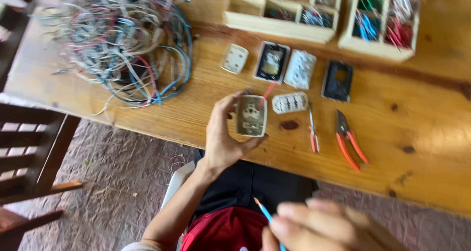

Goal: The person strips the insulation from red and blue wires using pliers, then inserts and secures them into a white electrical socket using a screwdriver. The workspace includes a pile of assorted wires and organized wooden boxes with small parts.

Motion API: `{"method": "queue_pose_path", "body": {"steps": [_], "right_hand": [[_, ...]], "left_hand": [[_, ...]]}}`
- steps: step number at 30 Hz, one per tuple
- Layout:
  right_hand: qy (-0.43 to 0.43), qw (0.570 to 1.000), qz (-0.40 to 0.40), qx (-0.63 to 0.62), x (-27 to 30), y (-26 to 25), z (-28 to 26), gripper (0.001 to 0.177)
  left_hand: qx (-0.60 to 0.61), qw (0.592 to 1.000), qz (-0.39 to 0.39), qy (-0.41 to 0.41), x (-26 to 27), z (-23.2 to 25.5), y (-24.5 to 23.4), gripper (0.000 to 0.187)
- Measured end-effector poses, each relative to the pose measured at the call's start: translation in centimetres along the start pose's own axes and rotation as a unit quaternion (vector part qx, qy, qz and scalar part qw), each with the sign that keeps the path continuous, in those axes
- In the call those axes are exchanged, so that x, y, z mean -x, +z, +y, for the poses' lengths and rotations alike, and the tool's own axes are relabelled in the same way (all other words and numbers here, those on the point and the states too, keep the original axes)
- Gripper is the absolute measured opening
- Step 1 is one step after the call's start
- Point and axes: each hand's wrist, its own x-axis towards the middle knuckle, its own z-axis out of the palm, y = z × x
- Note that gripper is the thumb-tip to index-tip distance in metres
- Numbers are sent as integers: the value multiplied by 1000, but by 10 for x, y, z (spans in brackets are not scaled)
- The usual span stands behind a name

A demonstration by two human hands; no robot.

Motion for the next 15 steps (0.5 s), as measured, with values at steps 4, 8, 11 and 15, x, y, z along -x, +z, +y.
{"method": "queue_pose_path", "body": {"steps": [4, 8, 11, 15], "right_hand": [[11, 999, -25, -43, -44, 35, 31, 19], [56, 980, 32, -190, -59, 65, 51, 31], [98, 949, 73, -290, -61, 80, 64, 37], [130, 895, 97, -415, -62, 90, 67, 36]], "left_hand": [[13, 999, 26, 42, -14, 20, -10, 92], [17, 998, 17, 61, -18, 42, -25, 91], [19, 995, 25, 91, -25, 57, -33, 89], [45, 993, 31, 100, -30, 65, -35, 85]]}}
